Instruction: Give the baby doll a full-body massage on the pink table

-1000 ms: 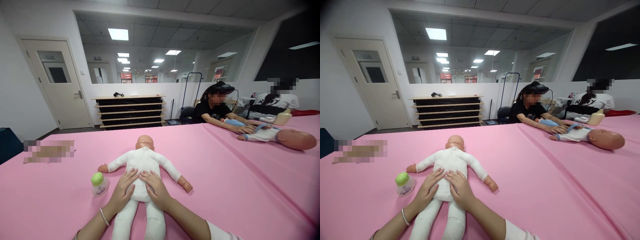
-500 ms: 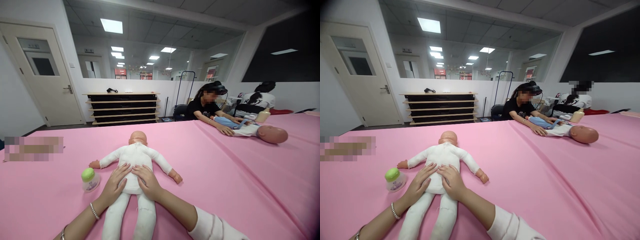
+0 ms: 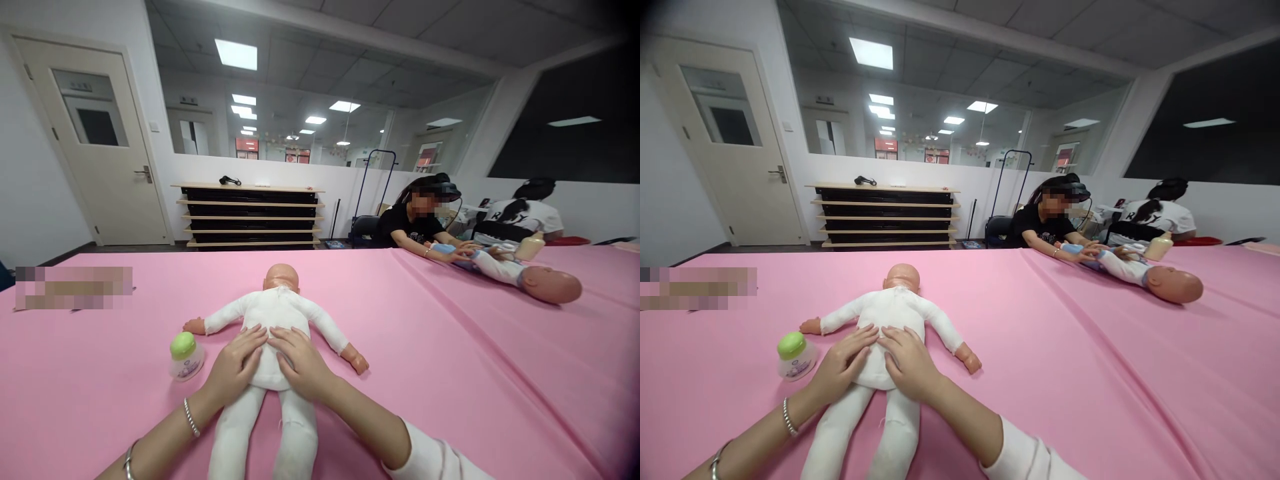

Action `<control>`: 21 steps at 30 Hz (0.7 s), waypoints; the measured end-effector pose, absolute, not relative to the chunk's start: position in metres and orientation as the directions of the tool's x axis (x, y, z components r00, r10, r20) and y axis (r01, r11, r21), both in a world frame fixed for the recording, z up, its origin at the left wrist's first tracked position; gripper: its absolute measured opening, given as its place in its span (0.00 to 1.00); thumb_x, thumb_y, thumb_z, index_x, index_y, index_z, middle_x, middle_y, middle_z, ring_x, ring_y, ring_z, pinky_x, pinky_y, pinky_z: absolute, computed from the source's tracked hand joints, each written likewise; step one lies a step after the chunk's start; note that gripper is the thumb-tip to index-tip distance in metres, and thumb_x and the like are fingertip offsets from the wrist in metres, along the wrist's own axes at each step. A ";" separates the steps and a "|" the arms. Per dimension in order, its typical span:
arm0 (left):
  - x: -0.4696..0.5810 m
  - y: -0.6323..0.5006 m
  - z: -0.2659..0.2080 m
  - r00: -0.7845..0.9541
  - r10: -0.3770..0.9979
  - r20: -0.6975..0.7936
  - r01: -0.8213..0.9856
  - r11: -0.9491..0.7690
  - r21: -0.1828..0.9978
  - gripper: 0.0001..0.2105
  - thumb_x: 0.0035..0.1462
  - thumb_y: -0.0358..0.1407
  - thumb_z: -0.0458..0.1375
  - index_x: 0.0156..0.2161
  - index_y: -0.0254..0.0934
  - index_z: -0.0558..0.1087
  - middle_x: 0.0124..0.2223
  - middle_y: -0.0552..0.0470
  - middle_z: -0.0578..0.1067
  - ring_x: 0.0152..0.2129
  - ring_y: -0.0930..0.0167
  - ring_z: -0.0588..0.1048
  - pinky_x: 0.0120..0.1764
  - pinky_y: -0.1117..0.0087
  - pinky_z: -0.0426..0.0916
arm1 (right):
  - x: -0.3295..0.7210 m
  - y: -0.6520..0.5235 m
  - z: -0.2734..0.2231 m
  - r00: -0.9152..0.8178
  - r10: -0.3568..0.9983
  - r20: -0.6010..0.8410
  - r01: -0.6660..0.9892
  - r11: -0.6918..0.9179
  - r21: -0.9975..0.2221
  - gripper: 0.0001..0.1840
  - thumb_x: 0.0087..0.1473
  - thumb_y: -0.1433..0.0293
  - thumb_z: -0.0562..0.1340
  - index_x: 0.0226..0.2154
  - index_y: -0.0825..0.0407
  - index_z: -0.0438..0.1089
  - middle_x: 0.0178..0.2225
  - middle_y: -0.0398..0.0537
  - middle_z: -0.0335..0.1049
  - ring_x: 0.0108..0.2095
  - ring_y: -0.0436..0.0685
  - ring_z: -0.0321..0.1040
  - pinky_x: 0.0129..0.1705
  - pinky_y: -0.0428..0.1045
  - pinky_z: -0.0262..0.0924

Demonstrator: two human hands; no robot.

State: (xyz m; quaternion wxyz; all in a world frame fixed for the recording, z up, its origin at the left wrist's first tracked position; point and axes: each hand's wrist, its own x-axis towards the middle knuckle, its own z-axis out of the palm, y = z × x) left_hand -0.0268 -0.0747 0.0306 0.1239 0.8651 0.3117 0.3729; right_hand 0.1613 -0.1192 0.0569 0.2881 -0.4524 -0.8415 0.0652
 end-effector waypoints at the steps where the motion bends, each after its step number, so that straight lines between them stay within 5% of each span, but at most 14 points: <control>1: -0.024 -0.073 0.036 0.508 0.636 0.581 0.442 -0.771 0.458 0.15 0.61 0.34 0.46 0.50 0.40 0.68 0.51 0.50 0.70 0.52 0.67 0.66 0.54 0.56 0.62 | 0.161 -0.117 0.062 -0.425 0.799 0.425 0.729 0.580 -0.363 0.23 0.53 0.75 0.51 0.52 0.49 0.60 0.55 0.47 0.59 0.57 0.56 0.54 0.59 0.60 0.47; 7: -0.019 -0.052 0.036 0.553 0.593 0.585 0.405 -0.805 0.434 0.18 0.60 0.36 0.47 0.56 0.39 0.62 0.57 0.50 0.65 0.56 0.66 0.60 0.56 0.57 0.59 | 0.167 -0.101 0.052 -0.424 0.795 0.434 0.735 0.582 -0.348 0.28 0.56 0.73 0.50 0.59 0.49 0.49 0.59 0.47 0.52 0.60 0.56 0.47 0.62 0.59 0.41; 13: -0.036 -0.049 0.009 0.664 0.597 0.451 0.412 -0.795 0.445 0.19 0.63 0.35 0.42 0.59 0.48 0.56 0.62 0.55 0.55 0.60 0.66 0.51 0.58 0.51 0.51 | 0.190 -0.104 0.013 -0.462 0.779 0.425 0.738 0.603 -0.303 0.24 0.60 0.69 0.45 0.59 0.46 0.48 0.61 0.44 0.46 0.62 0.55 0.41 0.61 0.65 0.39; 21: -0.038 -0.053 0.006 0.596 0.649 0.473 0.463 -0.759 0.458 0.20 0.63 0.35 0.40 0.59 0.47 0.55 0.62 0.55 0.54 0.60 0.66 0.51 0.58 0.53 0.51 | 0.193 -0.102 -0.003 -0.263 0.819 0.510 0.791 0.486 -0.372 0.26 0.59 0.64 0.46 0.60 0.46 0.45 0.63 0.46 0.41 0.63 0.58 0.37 0.61 0.66 0.38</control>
